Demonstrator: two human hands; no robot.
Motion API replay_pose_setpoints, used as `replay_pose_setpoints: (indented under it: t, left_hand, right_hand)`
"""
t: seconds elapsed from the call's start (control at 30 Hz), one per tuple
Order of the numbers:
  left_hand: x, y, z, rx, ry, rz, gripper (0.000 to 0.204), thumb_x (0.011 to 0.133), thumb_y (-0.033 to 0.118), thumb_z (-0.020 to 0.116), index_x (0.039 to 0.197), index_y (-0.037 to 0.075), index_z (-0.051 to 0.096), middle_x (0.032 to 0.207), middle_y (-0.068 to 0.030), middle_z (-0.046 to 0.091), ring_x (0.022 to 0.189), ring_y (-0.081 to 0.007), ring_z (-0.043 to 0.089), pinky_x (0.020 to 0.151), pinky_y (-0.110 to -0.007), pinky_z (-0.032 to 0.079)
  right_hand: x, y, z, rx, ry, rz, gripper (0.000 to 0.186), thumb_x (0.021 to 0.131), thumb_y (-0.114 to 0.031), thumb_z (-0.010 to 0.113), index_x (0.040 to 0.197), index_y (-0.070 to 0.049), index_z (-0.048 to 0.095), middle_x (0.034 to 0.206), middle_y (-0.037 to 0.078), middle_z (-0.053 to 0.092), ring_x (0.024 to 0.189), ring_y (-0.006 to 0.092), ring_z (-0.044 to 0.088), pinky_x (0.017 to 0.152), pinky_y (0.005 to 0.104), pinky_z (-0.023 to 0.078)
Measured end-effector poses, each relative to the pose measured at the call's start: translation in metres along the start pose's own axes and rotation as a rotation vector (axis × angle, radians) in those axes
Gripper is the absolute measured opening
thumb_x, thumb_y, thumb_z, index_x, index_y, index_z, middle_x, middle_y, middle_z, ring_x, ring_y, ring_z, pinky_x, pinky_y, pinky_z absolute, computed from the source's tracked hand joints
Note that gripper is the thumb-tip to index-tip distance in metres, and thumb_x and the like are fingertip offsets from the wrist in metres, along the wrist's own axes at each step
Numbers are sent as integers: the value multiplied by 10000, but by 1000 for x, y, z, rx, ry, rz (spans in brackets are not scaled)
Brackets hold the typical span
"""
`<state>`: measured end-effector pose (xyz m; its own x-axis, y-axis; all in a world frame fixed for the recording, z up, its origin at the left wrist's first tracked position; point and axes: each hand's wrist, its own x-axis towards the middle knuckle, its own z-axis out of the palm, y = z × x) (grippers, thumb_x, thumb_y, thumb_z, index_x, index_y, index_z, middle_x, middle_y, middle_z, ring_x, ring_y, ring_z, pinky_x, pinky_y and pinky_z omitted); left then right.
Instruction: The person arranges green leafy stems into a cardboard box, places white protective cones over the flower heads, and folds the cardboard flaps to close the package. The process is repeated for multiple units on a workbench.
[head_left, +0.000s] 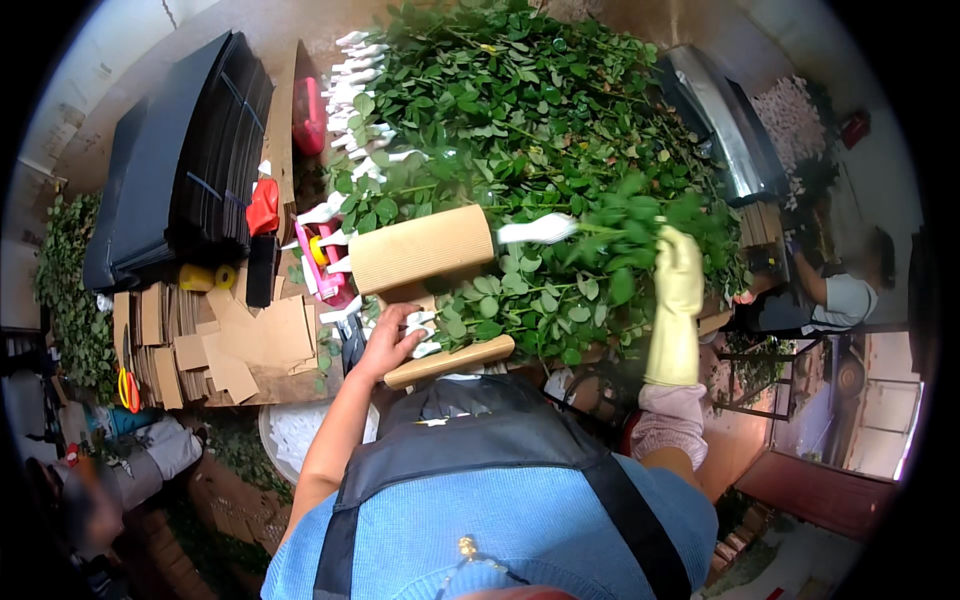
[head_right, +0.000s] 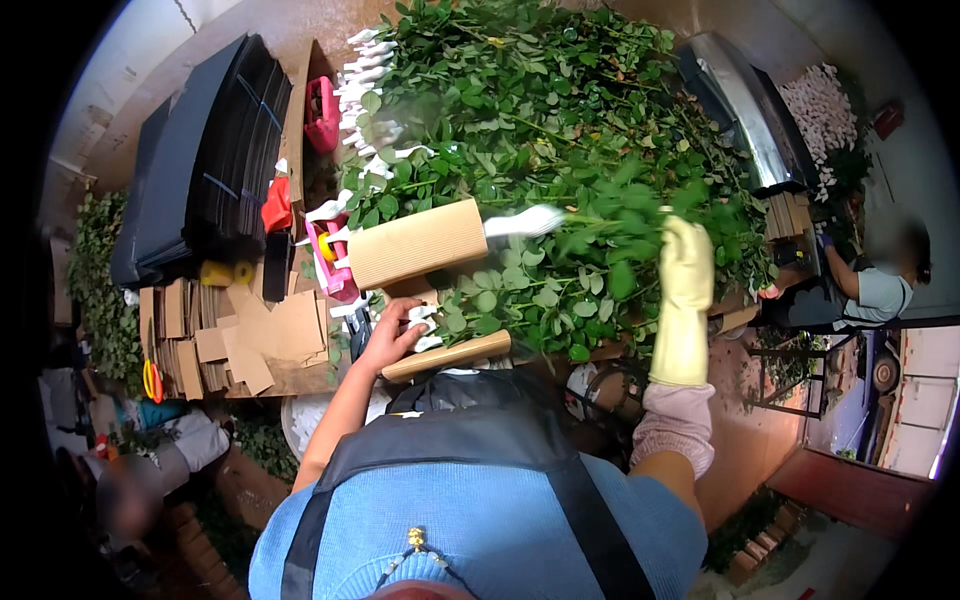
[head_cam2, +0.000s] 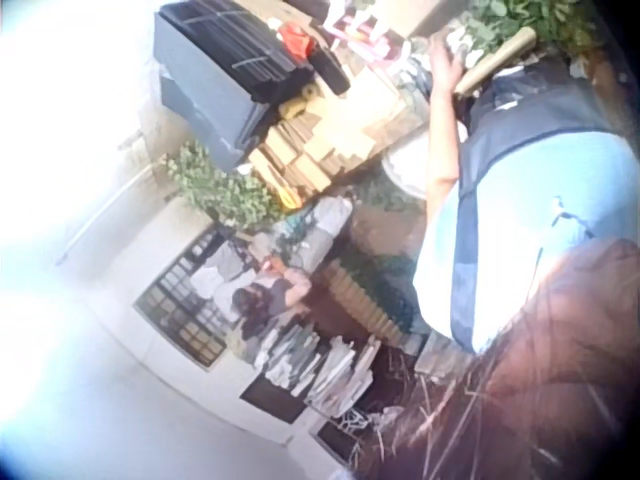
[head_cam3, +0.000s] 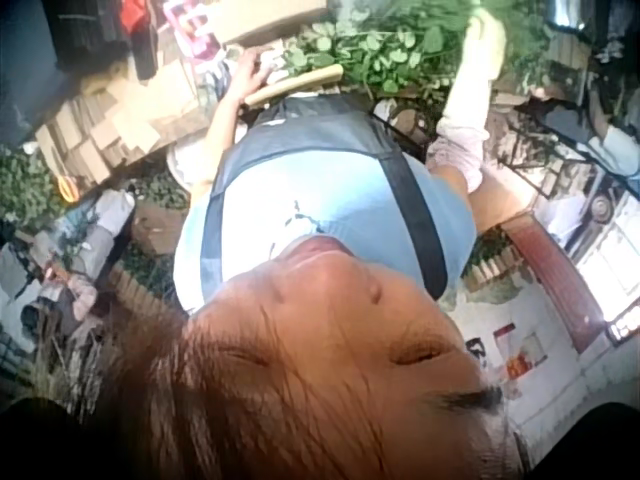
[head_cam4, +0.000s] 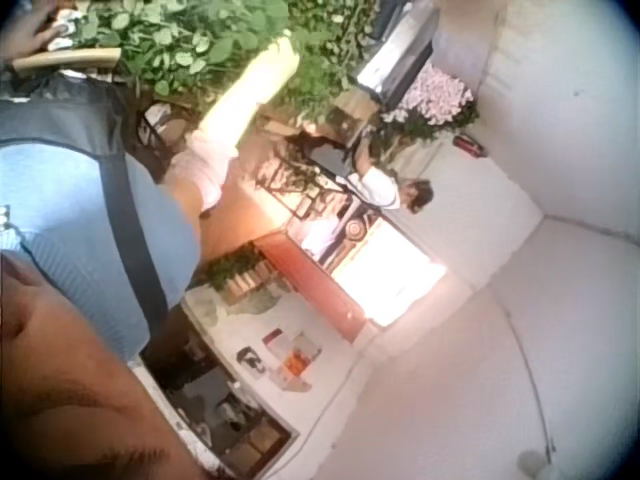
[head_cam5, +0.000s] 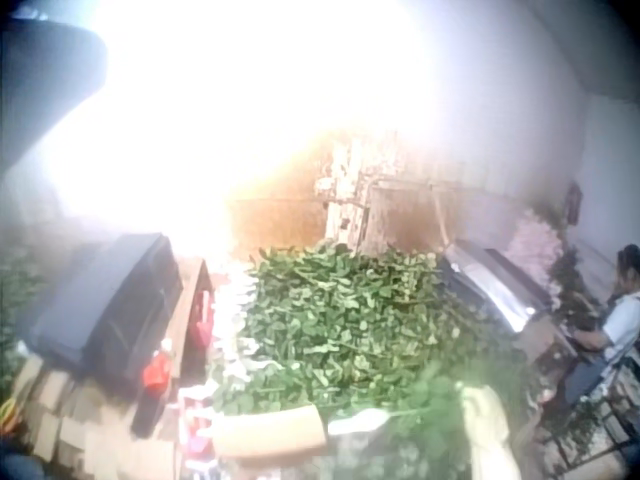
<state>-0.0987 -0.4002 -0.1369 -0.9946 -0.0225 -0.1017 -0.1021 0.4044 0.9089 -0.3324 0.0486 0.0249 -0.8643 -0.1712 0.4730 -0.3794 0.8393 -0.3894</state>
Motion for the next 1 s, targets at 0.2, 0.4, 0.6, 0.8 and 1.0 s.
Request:
replay_pose_setpoints:
  t: [0.2,0.4,0.6,0.8,1.0]
  left_hand:
    - [6,6,-8,243,94,126,283,923,191,740,1148,31,680,1124,-145,686,1087,-339,637,992,-436,487]
    - [10,-5,-1,167,194,101,393,817,96,798,1187,46,676,1154,-140,722,1060,-312,690,957,-412,542]
    - [6,-5,12,43,369,27,677,817,151,865,1394,66,521,1184,-167,668,1057,-301,661,921,-390,551]
    - [7,18,1,84,147,-111,427,892,126,773,1307,146,676,1297,-211,565,1161,-357,631,1006,-407,520]
    - [7,28,-6,225,63,-72,508,928,163,731,1421,235,638,1372,-294,540,1319,-456,485,1109,-435,437]
  right_hand:
    - [21,-73,-29,329,-41,-238,291,905,64,500,1060,-27,728,670,51,594,494,188,446,520,324,366]
    - [-14,-111,82,-144,-829,-433,257,859,-45,571,1016,-121,760,881,117,730,823,323,709,692,449,548]
    - [-10,-106,173,-536,-1345,208,278,840,-228,664,1079,-126,764,1150,121,748,1064,338,713,877,463,567]
    - [72,-114,118,-266,-1462,-257,341,923,-312,710,1207,-122,718,1082,125,754,1046,329,712,921,448,542]
    - [190,-113,245,-281,-650,-194,533,963,-384,642,1418,-116,571,1285,142,665,1180,282,645,1001,427,515]
